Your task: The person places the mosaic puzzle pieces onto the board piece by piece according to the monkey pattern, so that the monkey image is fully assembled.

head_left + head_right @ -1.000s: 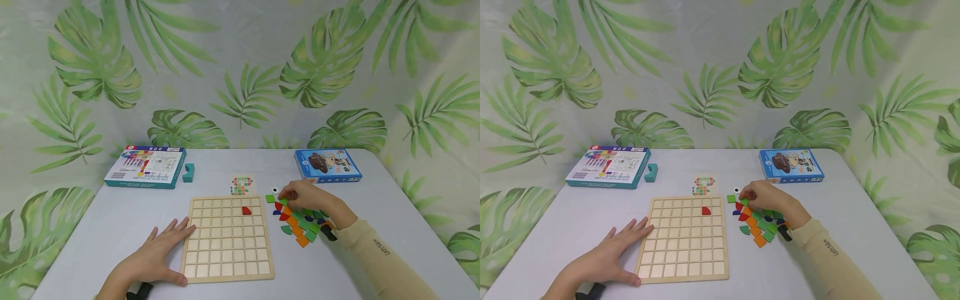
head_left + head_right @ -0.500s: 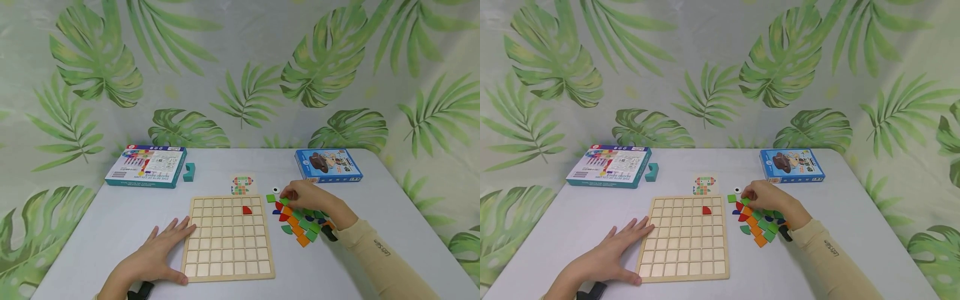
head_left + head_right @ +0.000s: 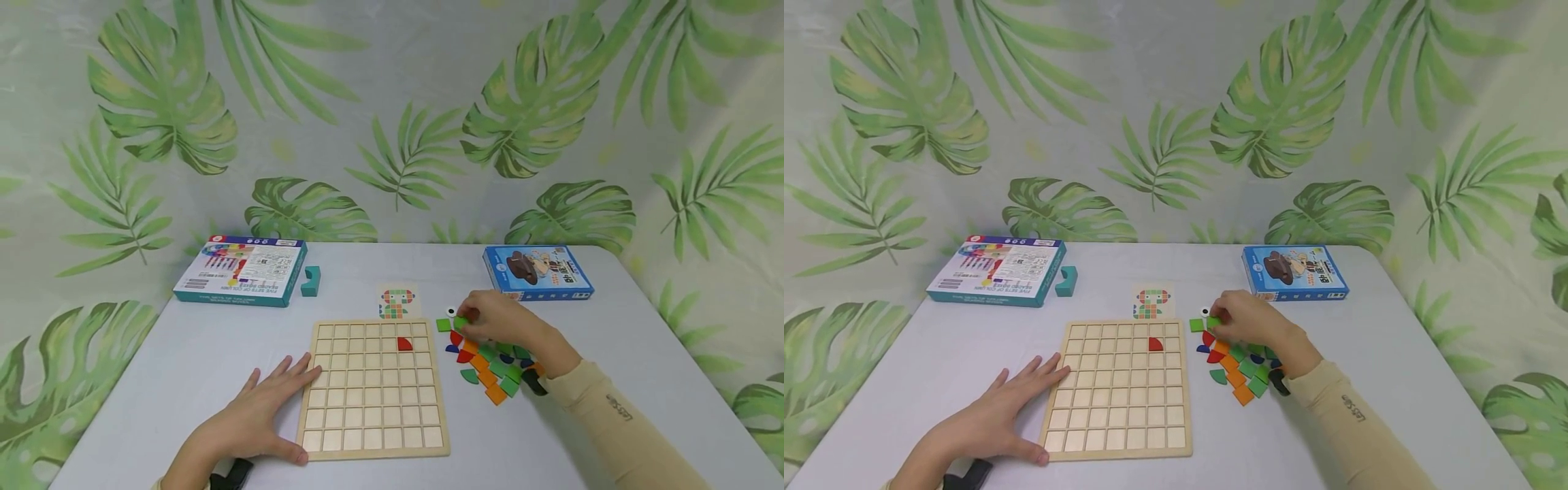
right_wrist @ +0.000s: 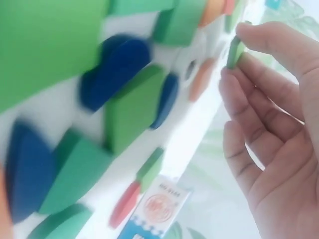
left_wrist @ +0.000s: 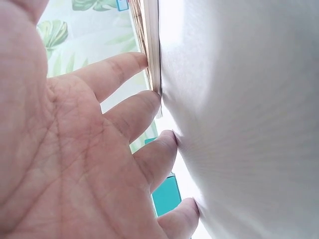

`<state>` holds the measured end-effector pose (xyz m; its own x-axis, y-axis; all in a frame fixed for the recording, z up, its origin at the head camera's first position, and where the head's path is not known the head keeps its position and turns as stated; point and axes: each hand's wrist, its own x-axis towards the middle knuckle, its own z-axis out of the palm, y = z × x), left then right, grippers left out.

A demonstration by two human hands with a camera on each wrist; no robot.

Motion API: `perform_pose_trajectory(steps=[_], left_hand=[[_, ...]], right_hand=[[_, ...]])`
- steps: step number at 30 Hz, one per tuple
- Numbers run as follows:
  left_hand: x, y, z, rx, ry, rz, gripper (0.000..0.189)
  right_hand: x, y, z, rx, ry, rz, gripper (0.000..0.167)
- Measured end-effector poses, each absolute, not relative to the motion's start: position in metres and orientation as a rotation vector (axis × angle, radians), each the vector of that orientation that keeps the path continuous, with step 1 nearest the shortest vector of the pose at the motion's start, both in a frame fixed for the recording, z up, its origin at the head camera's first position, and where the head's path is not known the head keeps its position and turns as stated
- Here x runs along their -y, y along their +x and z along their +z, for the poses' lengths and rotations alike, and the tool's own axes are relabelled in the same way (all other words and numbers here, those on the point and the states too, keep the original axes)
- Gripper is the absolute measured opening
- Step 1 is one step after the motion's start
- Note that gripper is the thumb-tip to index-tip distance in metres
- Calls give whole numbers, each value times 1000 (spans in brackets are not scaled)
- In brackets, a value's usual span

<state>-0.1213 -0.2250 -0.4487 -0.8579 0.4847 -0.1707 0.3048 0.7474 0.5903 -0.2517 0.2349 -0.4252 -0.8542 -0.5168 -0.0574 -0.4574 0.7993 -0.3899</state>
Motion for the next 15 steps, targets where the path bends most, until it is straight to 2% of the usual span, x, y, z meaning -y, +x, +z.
perform_pose_trajectory(steps=[15], left_hand=[[224,-121,-449,-2635,601,811,128]], right_hand=[[-173,-247,-416,-2814,-828,-631,22]])
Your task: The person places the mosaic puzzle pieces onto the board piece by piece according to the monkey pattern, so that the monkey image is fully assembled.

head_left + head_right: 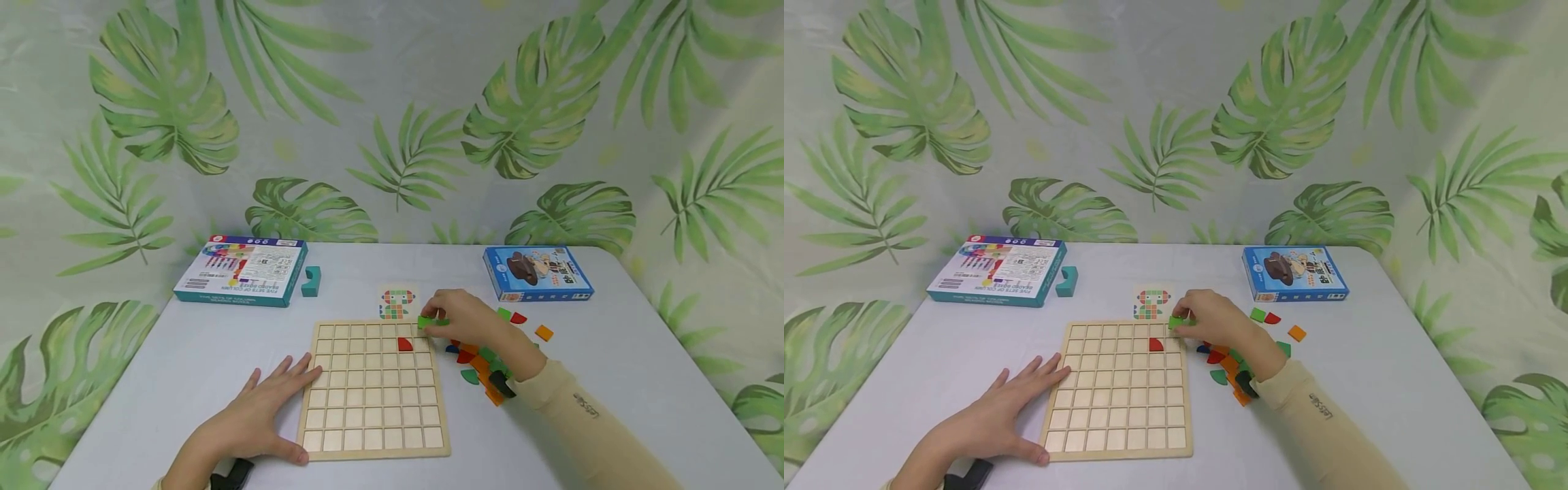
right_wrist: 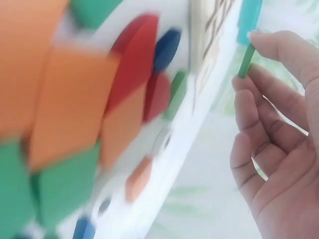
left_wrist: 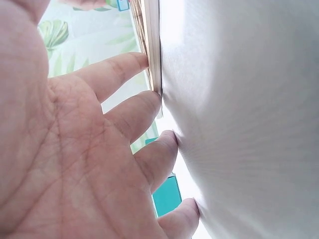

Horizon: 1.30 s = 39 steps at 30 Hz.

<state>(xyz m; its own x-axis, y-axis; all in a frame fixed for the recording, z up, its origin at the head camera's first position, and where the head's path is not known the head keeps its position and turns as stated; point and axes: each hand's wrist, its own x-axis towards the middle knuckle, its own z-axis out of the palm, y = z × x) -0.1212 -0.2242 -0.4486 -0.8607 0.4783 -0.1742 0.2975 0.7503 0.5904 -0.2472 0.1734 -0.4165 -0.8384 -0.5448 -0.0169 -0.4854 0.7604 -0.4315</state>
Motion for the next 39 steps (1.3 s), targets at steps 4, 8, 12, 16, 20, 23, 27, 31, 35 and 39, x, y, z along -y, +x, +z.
perform_pose_trajectory(steps=[4,8,12,16,20,23,27,31,35,39], left_hand=[[224,-121,-448,-2634,593,817,128],[223,-121,-449,-2634,583,815,128],[223,-121,-450,-2632,581,819,128],[223,-121,-449,-2631,585,820,128],[224,-121,-449,-2633,590,817,127],[224,-121,-449,-2635,591,815,128],[224,-121,-449,-2635,590,816,128],[224,-121,-450,-2635,594,817,128],[224,-121,-450,-2636,594,815,128],[224,-122,-450,-2634,597,818,128]], right_hand=[[-156,-245,-418,-2795,-864,-652,22],[-141,-243,-423,-2778,-912,-619,21],[-130,-241,-428,-2762,-963,-596,21],[-123,-239,-431,-2763,-1000,-573,22],[-118,-239,-434,-2774,-1024,-543,22],[-116,-239,-435,-2775,-1044,-535,21],[-114,-239,-436,-2762,-1058,-540,19],[-113,-239,-436,-2754,-1049,-533,18],[-113,-239,-437,-2751,-1051,-536,18],[-112,-238,-436,-2739,-1057,-545,18]])
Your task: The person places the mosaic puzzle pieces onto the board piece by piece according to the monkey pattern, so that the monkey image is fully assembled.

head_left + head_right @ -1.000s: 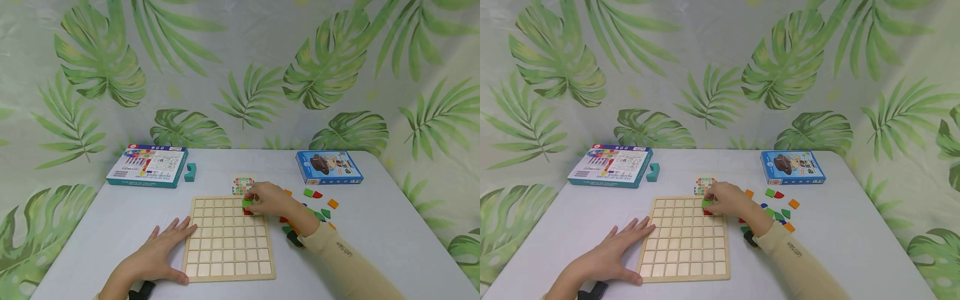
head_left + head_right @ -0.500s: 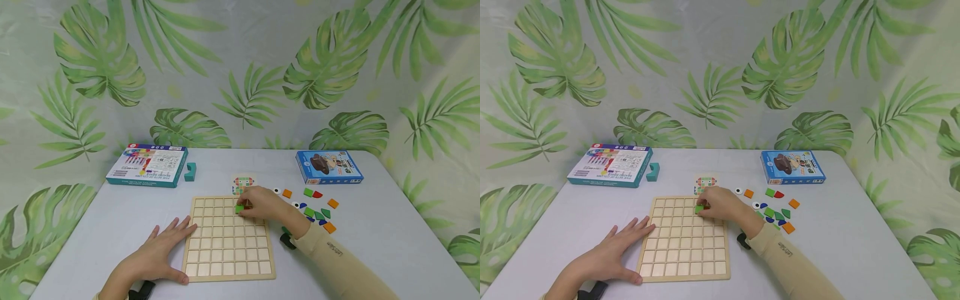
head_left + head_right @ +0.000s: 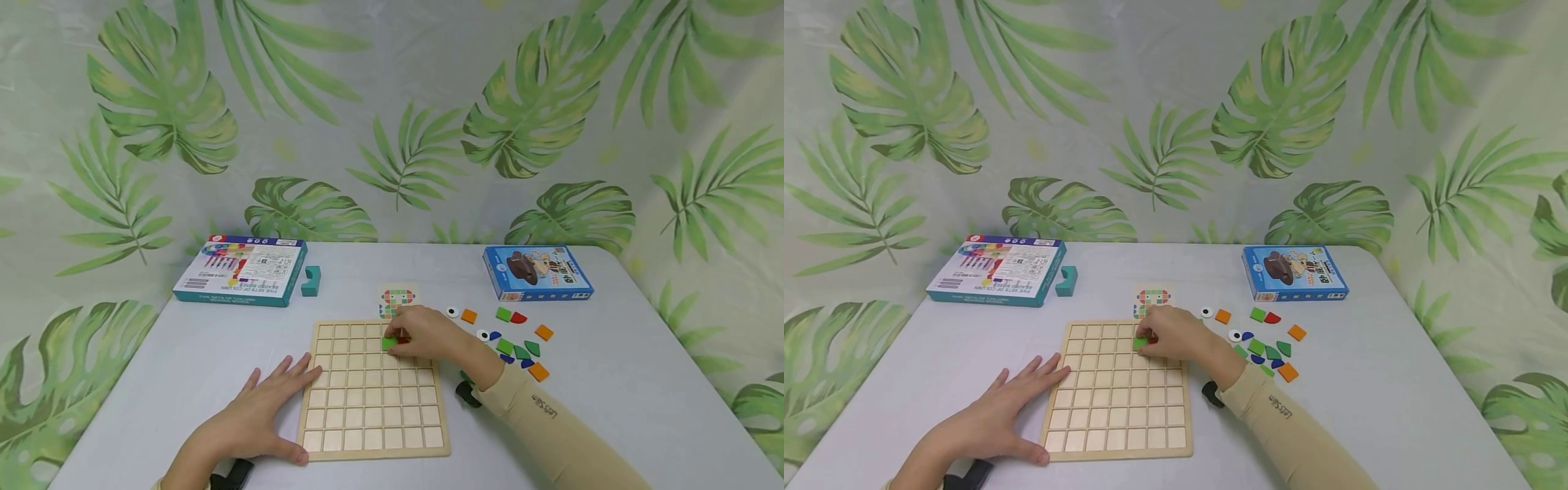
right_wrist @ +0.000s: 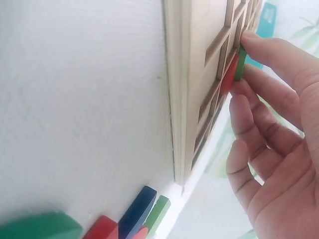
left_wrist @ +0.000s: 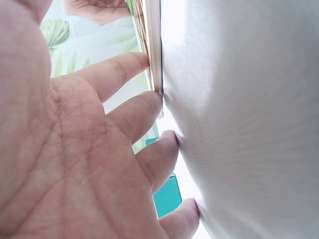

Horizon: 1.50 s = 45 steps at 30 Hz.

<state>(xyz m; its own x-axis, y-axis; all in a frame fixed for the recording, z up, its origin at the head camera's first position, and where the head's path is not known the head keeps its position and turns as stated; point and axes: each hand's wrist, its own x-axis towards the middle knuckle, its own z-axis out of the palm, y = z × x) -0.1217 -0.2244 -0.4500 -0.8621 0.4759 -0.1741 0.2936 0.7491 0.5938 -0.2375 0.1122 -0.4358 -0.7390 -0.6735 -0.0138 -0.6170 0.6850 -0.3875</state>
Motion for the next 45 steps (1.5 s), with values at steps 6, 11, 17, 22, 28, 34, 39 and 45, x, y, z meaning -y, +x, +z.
perform_pose_trajectory(steps=[6,11,17,22,28,34,39,45], left_hand=[[225,-121,-450,-2634,599,820,128],[224,-122,-450,-2636,597,814,128],[223,-122,-450,-2632,593,818,128],[222,-122,-450,-2626,582,819,128],[223,-122,-449,-2624,582,823,128],[223,-122,-450,-2624,574,822,128],[223,-122,-451,-2627,581,819,128],[224,-122,-451,-2630,594,811,127]], right_hand=[[-111,-237,-435,-2735,-1060,-537,19],[-111,-238,-436,-2738,-1052,-533,20],[-112,-238,-436,-2750,-1036,-512,23],[-116,-238,-434,-2746,-1030,-505,25],[-132,-241,-428,-2738,-1000,-579,21],[-164,-246,-422,-2773,-865,-614,25],[-202,-250,-416,-2821,-771,-614,27],[-245,-254,-410,-2869,-655,-563,31]])
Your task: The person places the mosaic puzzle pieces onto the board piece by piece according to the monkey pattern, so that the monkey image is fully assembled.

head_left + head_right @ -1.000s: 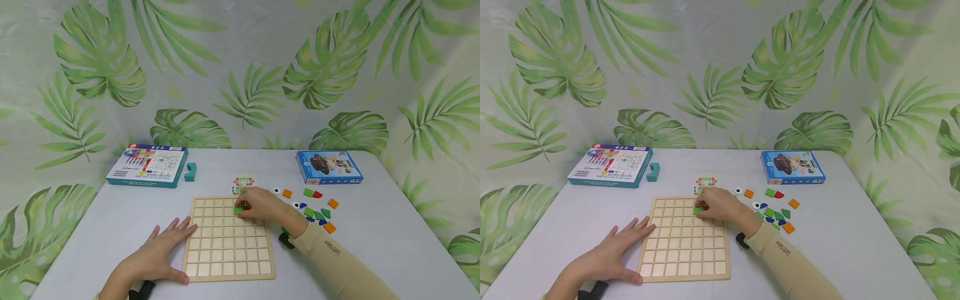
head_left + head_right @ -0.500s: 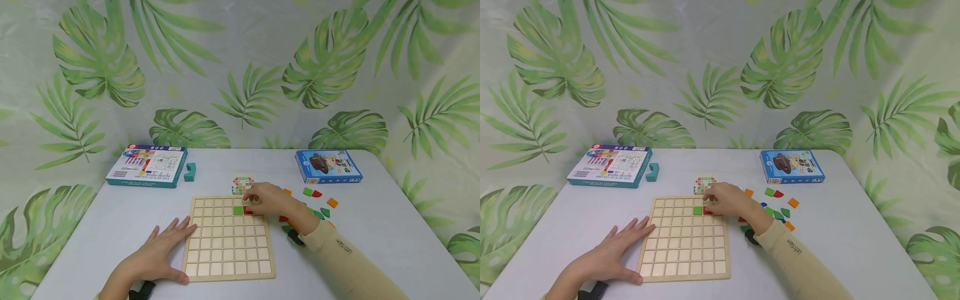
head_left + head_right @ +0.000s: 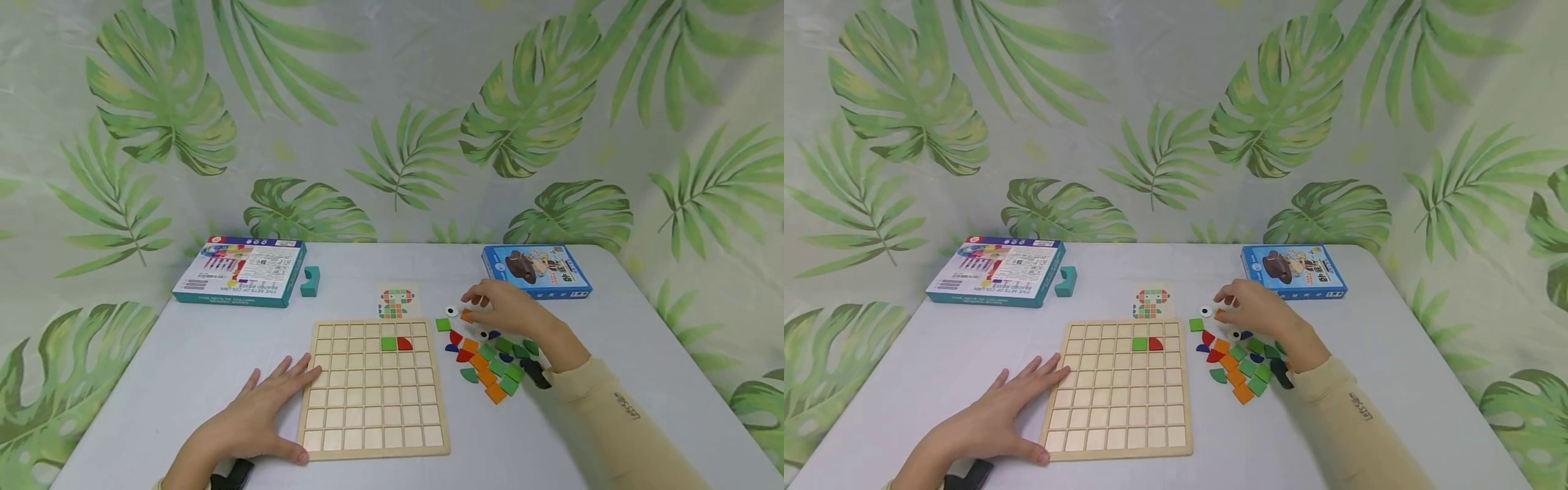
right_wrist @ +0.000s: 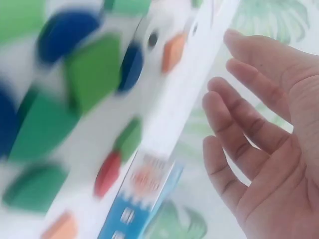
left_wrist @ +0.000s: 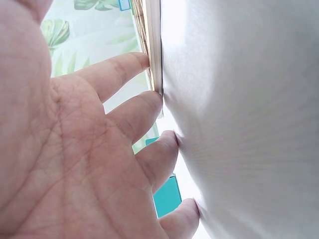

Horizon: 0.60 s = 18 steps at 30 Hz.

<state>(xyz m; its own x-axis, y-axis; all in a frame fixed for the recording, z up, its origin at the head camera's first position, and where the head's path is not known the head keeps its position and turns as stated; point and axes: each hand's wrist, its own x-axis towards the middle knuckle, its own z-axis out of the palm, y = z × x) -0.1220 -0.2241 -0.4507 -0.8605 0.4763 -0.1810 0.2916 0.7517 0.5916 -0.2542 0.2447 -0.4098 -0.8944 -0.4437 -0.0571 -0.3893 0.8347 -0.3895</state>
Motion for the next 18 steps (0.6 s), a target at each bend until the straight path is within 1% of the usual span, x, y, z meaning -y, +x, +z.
perform_pose_trajectory(steps=[8,18], left_hand=[[223,-121,-449,-2620,579,825,127],[223,-121,-449,-2625,586,823,126]], right_hand=[[-279,-253,-409,-2858,-457,-545,38],[-296,-254,-417,-2849,-427,-488,37]])
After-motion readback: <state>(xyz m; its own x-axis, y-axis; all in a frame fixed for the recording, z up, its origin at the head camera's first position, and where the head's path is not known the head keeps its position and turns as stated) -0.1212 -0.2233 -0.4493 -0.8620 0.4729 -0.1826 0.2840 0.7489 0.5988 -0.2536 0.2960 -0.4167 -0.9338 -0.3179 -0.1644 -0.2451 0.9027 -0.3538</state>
